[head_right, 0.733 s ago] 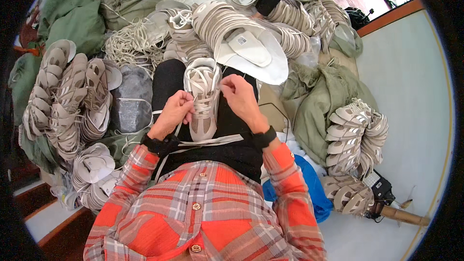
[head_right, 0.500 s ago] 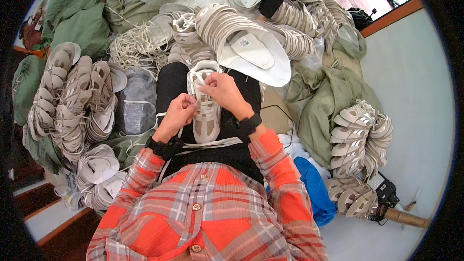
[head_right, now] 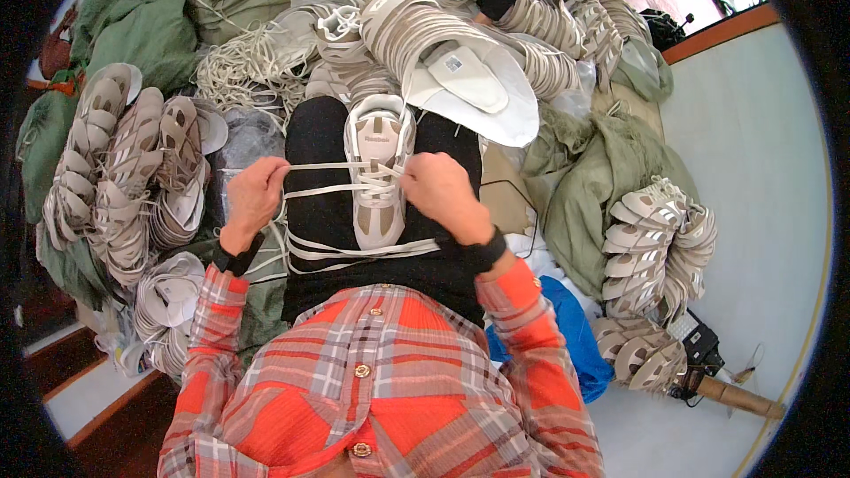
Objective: The recorder is lacing a shoe while sitting on the floor surrounded by shoe components.
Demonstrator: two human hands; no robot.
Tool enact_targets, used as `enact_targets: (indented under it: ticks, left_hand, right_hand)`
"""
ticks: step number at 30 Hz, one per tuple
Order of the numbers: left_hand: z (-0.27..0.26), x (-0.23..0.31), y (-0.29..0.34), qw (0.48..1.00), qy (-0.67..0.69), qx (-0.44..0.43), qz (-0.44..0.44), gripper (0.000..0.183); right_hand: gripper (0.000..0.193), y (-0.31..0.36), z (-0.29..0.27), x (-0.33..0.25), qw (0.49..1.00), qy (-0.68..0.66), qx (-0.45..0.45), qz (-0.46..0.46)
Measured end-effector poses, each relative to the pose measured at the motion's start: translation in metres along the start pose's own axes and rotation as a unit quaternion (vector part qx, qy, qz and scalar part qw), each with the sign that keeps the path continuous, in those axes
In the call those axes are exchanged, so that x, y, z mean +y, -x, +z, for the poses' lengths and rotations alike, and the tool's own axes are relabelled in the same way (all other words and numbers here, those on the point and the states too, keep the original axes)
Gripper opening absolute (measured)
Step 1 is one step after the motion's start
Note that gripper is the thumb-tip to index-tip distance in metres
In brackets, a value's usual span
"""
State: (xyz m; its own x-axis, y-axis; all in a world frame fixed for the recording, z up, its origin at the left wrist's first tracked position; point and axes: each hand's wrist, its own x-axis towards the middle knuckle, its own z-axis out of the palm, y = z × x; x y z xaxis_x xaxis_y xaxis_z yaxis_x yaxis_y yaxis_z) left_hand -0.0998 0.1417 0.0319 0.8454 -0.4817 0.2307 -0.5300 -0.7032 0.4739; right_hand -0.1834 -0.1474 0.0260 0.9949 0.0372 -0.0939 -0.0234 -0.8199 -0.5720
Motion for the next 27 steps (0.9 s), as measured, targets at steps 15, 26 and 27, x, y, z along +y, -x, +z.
enact_targets:
  ticks: [15,26,27]
  left_hand:
    - [-0.149,-0.193,0.087,0.965,-0.221,-0.006,-0.143,0.013]
    - [-0.068,-0.142,0.018,0.688,0.595,0.172,-0.378,0.034]
    - [-0.045,-0.13,0.007,0.712,0.604,0.127,-0.334,0.04]
  right_hand:
    - [0.02,-0.064,0.021,-0.057,0.944,-0.2,-0.264,-0.002]
    - [0.012,0.027,0.063,-0.152,0.909,-0.12,-0.223,-0.331]
    - [0.013,0.031,0.064,-0.157,0.882,-0.127,-0.255,-0.375]
